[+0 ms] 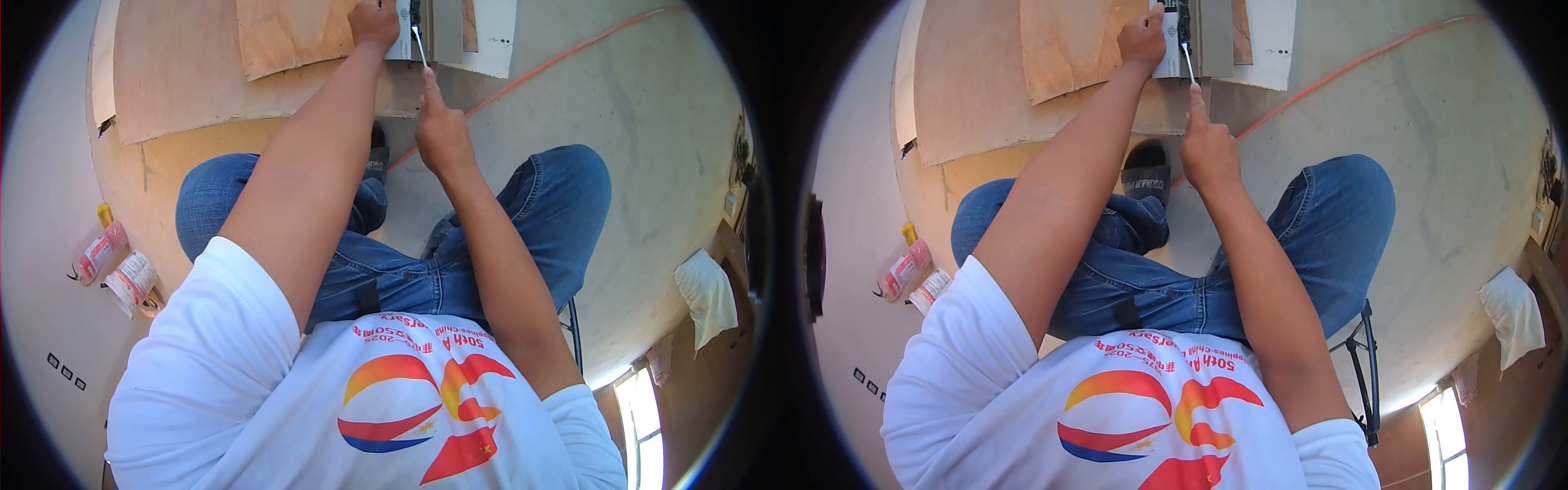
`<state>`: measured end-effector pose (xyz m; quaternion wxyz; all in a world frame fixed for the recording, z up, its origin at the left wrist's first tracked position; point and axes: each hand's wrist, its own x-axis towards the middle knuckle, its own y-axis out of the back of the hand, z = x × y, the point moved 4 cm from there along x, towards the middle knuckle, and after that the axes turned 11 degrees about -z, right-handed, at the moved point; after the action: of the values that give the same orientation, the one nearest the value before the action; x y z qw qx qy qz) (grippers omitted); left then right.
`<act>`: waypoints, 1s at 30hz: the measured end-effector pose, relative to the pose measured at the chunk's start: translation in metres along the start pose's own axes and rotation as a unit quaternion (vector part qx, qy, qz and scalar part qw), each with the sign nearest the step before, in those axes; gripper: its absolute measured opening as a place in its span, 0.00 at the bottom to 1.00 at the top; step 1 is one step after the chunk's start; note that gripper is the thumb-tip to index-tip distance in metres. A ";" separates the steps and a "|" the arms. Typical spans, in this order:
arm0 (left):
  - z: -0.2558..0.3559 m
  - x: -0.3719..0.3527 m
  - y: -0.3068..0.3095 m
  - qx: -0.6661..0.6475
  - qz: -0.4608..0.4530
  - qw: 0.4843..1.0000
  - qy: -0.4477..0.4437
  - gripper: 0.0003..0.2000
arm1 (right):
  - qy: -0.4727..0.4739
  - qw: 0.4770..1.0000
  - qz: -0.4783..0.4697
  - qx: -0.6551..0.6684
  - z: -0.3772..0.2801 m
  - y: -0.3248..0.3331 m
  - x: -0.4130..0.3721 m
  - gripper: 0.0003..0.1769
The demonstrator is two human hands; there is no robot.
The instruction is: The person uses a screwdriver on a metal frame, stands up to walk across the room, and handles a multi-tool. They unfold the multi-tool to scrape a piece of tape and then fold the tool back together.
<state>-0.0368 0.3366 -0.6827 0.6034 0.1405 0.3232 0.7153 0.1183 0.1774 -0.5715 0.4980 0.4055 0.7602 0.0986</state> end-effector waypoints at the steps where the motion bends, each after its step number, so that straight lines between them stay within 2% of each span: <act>1: -0.006 -0.004 0.004 0.008 -0.002 1.000 0.000 0.32 | -0.002 1.000 -0.010 0.006 -0.001 -0.009 -0.009 0.30; 4: -0.008 0.003 -0.005 0.005 0.001 1.000 -0.009 0.32 | 0.003 1.000 0.002 0.006 0.000 -0.007 -0.009 0.31; 7: -0.004 0.003 -0.006 -0.019 -0.032 0.999 0.023 0.33 | 0.016 0.999 0.037 0.014 0.000 -0.009 -0.002 0.30; 9: -0.011 0.011 -0.011 0.004 0.012 1.000 -0.015 0.33 | 0.042 0.997 0.058 -0.002 0.004 -0.011 -0.005 0.29; 10: -0.019 0.013 -0.014 0.018 0.031 0.999 -0.028 0.33 | 0.034 0.998 0.049 -0.009 0.000 -0.010 0.005 0.30; 14: -0.006 0.004 -0.006 -0.011 -0.034 0.999 -0.013 0.35 | -0.007 1.000 0.013 -0.024 -0.001 -0.008 0.001 0.31; 18: -0.010 0.010 -0.009 0.004 0.030 0.998 -0.056 0.36 | -0.012 1.000 -0.014 -0.017 0.000 -0.016 -0.011 0.31; 19: -0.014 0.011 -0.011 0.001 -0.003 1.000 -0.018 0.35 | -0.005 1.000 -0.001 -0.022 -0.001 -0.015 -0.005 0.31; 21: -0.013 0.012 -0.006 0.007 -0.006 1.000 -0.024 0.34 | 0.012 0.999 0.036 -0.018 -0.014 -0.005 0.018 0.31; 25: -0.010 0.009 -0.012 -0.008 0.038 0.998 -0.058 0.34 | 0.003 0.999 0.030 -0.028 -0.004 -0.008 0.014 0.31; 30: -0.010 -0.002 -0.010 -0.003 -0.003 1.000 -0.016 0.33 | -0.006 0.999 0.032 -0.026 -0.011 -0.007 0.014 0.31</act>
<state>-0.0349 0.3327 -0.6965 0.6113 0.1493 0.3117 0.7120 0.1033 0.1859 -0.5794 0.5090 0.4174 0.7411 0.1321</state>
